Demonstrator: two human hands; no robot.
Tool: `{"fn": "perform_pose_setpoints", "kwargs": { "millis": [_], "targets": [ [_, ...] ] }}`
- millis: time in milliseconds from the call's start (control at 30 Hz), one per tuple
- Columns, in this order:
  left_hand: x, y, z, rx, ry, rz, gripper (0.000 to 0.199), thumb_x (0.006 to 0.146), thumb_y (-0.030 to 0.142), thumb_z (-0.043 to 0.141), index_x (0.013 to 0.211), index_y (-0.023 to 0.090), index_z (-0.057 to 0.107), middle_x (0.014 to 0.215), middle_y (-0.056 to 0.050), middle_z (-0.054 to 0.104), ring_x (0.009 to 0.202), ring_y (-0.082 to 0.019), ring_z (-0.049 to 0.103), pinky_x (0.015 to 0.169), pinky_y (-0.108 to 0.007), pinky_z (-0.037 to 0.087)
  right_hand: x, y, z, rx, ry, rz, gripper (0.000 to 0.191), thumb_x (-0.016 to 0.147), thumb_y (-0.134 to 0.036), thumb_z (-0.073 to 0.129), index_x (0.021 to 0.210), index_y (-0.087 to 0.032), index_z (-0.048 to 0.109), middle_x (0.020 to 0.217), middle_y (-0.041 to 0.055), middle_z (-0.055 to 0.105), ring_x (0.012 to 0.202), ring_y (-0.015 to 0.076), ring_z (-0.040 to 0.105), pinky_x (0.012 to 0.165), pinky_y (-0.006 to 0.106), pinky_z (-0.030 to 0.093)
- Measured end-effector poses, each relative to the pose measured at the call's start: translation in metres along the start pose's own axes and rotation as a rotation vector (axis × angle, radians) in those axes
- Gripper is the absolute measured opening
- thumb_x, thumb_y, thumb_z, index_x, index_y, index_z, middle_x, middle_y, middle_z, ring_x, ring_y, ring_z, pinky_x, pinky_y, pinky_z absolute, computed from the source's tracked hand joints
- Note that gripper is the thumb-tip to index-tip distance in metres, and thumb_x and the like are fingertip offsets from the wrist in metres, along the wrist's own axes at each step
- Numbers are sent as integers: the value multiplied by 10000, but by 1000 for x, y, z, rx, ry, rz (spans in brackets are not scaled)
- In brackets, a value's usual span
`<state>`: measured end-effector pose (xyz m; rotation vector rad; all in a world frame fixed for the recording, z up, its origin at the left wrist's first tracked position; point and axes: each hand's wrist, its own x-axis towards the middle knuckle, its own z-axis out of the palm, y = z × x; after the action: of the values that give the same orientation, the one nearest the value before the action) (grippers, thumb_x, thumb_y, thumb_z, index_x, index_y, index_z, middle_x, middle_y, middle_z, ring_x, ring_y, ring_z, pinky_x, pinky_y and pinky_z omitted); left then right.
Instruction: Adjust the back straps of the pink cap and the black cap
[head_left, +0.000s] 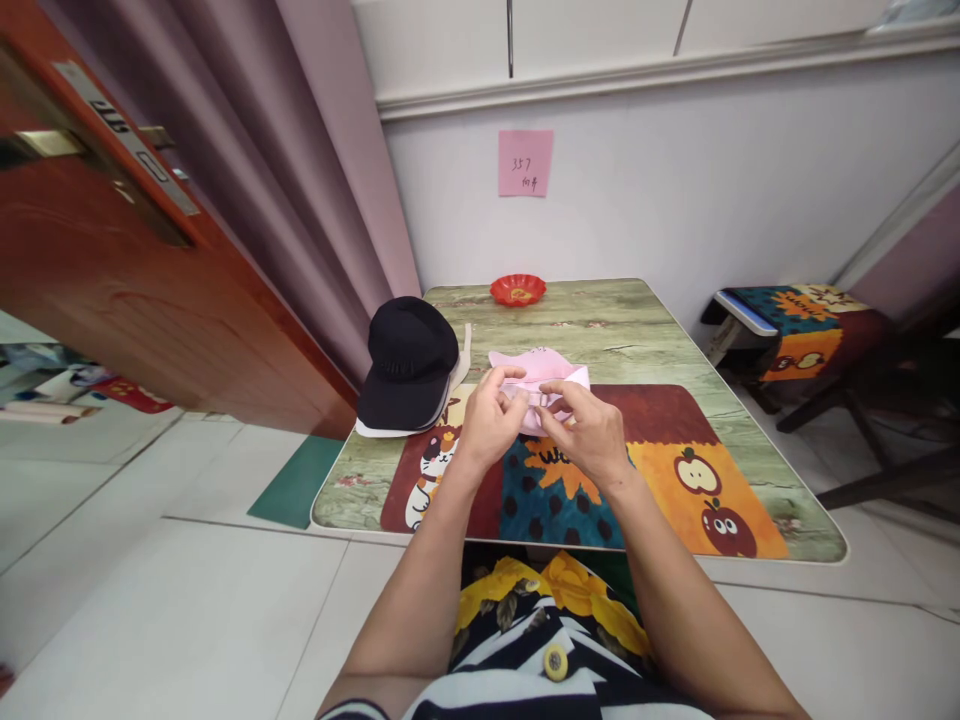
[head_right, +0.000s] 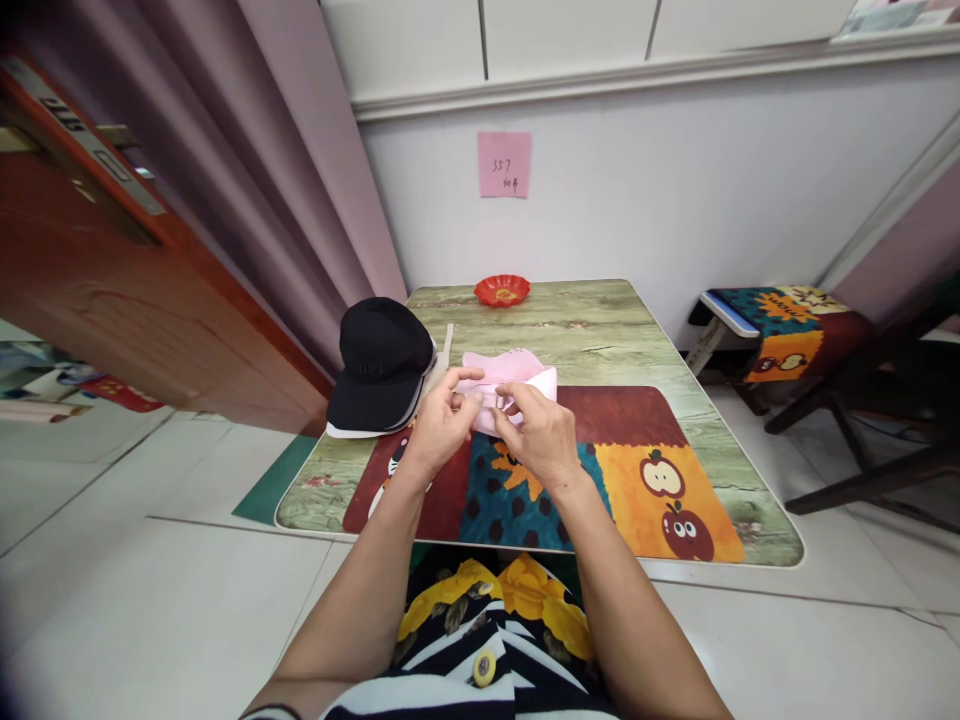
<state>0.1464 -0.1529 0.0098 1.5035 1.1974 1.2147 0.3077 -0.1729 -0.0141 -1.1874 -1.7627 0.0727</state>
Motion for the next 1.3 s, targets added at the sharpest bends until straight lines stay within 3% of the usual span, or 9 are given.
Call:
{"fn": "perform_pose_setpoints", "kwargs": {
  "millis": [233, 333, 433, 533, 700, 833, 967, 1067, 1300],
  "targets": [
    [5, -2, -6, 64, -125, 75, 124, 811, 296, 665, 851, 184, 699, 792, -19, 660, 623, -119, 552, 570, -210, 420, 5, 9, -6, -45, -94, -79, 357, 896, -311, 630, 1247, -250, 653, 1186, 73, 740, 1088, 254, 688, 971, 400, 504],
    [7, -2, -9, 33, -149, 54, 128, 794, 312, 695, 823, 187, 692, 721, -3, 631, 621, -124, 548, 576, -212, 426, 7, 18, -8, -56, -189, -86, 480, 874, -281, 598, 1353, -257, 580, 1388, 93, 633, 1307, 297, 562, 1166, 558, 313],
    [7, -2, -11, 52, -193, 61, 123, 815, 310, 674, 817, 188, 689, 729, -6, 631, 625, -126, 549, 583, -217, 428, 8, 23, -7, -43, -211, -14, 305, 922, -265, 510, 1195, -266, 645, 1398, 81, 626, 1380, 304, 494, 1190, 641, 186],
    [8, -5, -11, 75, -180, 71, 122, 839, 298, 643, 849, 186, 692, 744, -11, 636, 613, -124, 546, 582, -223, 425, 8, 22, -6, 2, -159, 56, 159, 939, -285, 493, 916, -245, 645, 1260, 69, 703, 1341, 308, 529, 1176, 663, 170],
    [11, -10, -8, 88, -110, 88, 126, 840, 279, 635, 897, 180, 687, 793, -22, 656, 606, -119, 551, 573, -224, 419, 8, 16, -4, 78, -105, 100, 148, 905, -262, 489, 787, -240, 575, 1088, 43, 752, 1238, 292, 603, 1171, 655, 169],
    [11, -9, -6, 86, -42, 116, 129, 833, 287, 653, 919, 195, 626, 755, 6, 631, 575, -106, 537, 554, -216, 403, 7, 13, -2, 128, -94, 159, 210, 926, -300, 476, 738, -246, 553, 875, 15, 748, 896, 226, 688, 1132, 553, 321],
    [10, -8, -6, 42, -59, 95, 132, 839, 301, 651, 872, 197, 578, 702, 20, 606, 569, -102, 555, 561, -209, 416, 4, 13, -2, 137, -102, 143, 141, 888, -383, 609, 944, -262, 654, 735, -12, 699, 785, 212, 678, 1061, 485, 424],
    [10, -9, -4, -7, -64, 77, 170, 818, 299, 677, 905, 197, 572, 708, 22, 609, 573, -104, 576, 563, -209, 436, 3, 13, 0, 52, -84, 66, 390, 843, -393, 700, 1215, -285, 659, 772, -23, 711, 801, 210, 694, 1136, 525, 345],
    [9, -7, -2, -64, 8, 61, 224, 727, 267, 755, 858, 181, 595, 786, 4, 626, 586, -90, 592, 564, -204, 476, 3, 14, 6, -68, 26, -15, 225, 893, -382, 685, 1093, -297, 742, 897, 8, 784, 793, 200, 700, 1166, 515, 287]
  ]
}}
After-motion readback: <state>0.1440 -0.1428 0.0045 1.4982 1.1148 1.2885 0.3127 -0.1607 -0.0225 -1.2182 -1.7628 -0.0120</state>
